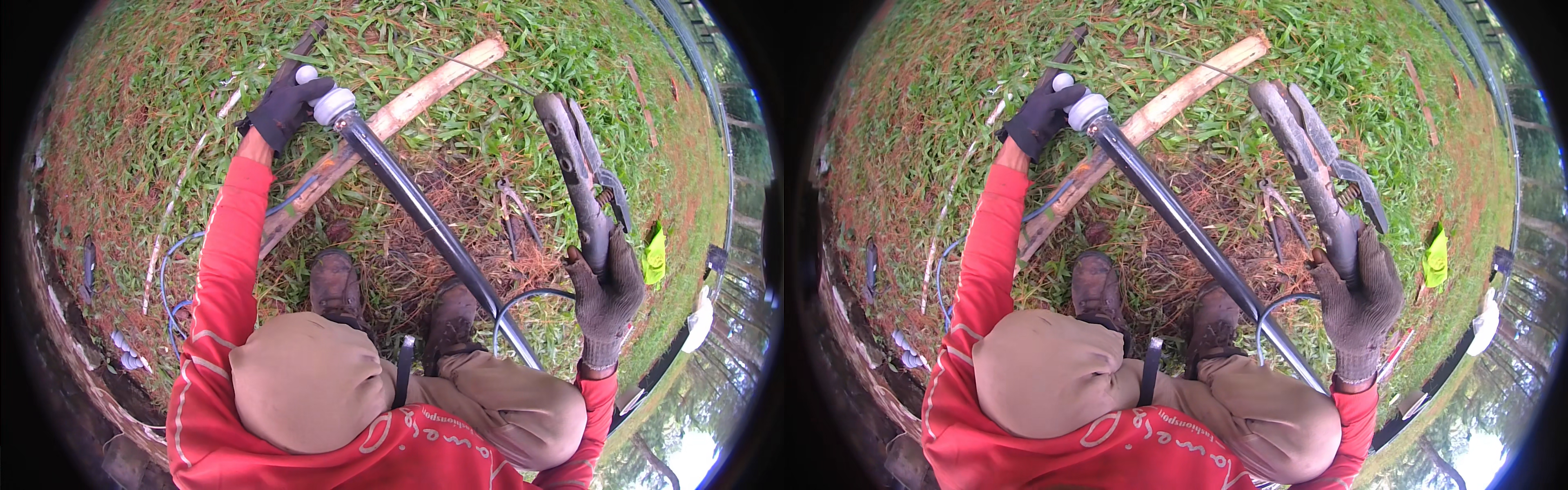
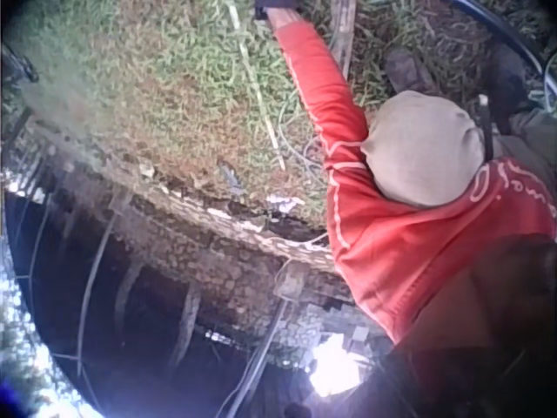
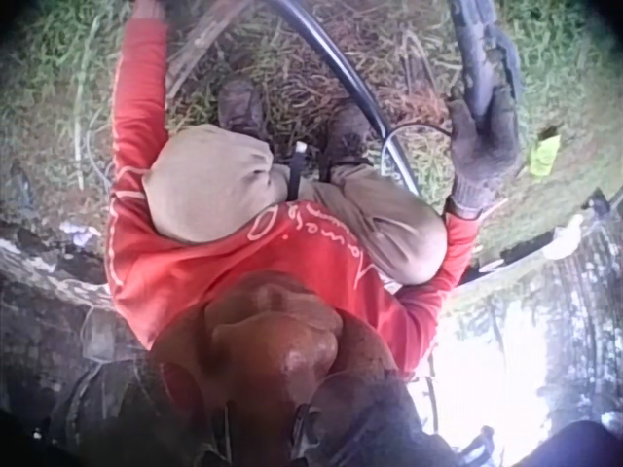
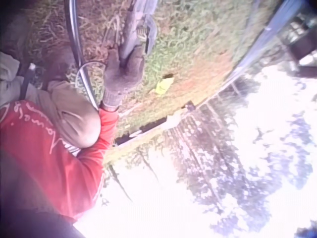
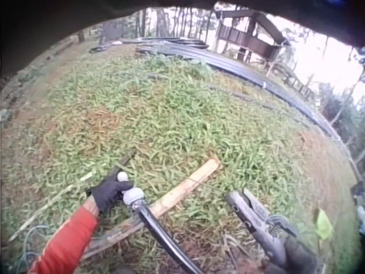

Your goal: The person cleans the end of a metal component with pliers and a hammer, slides a decorative fitting onto a metal tube, and welds the fitting to the tube with a welding tool.

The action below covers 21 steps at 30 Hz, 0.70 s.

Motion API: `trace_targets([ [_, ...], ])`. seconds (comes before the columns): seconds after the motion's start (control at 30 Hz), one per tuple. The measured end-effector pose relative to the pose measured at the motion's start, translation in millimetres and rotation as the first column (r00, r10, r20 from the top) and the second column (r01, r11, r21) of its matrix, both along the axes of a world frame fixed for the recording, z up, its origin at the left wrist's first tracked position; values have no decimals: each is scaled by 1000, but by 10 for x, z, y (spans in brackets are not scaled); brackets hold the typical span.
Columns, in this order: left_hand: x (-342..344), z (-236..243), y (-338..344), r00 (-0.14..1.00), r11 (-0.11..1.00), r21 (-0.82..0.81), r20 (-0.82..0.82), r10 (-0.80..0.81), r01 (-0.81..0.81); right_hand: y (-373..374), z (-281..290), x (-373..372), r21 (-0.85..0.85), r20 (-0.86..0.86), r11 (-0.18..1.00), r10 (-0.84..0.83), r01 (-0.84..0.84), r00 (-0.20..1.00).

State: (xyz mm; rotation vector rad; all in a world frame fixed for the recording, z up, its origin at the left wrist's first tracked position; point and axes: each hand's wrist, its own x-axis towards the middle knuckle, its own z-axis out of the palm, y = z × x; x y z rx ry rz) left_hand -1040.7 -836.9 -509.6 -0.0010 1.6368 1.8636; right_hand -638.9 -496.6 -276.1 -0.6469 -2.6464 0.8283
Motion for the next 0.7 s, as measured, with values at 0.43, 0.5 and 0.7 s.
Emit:
trace_targets([
  [0.43,-48,-8,-35,992,997,71,117,-43,35,-1,-16,-32,-20,12,1000,-9,10,1000],
  [0.5,-22,-1,5,993,998,60,118,-19,12,11,-27,-5,-30,-57,1000,-3,1,998],
  [0.7,-2,78,1,991,997,78,127,-37,27,-8,14,6,-150,34,983,-102,106,994],
])
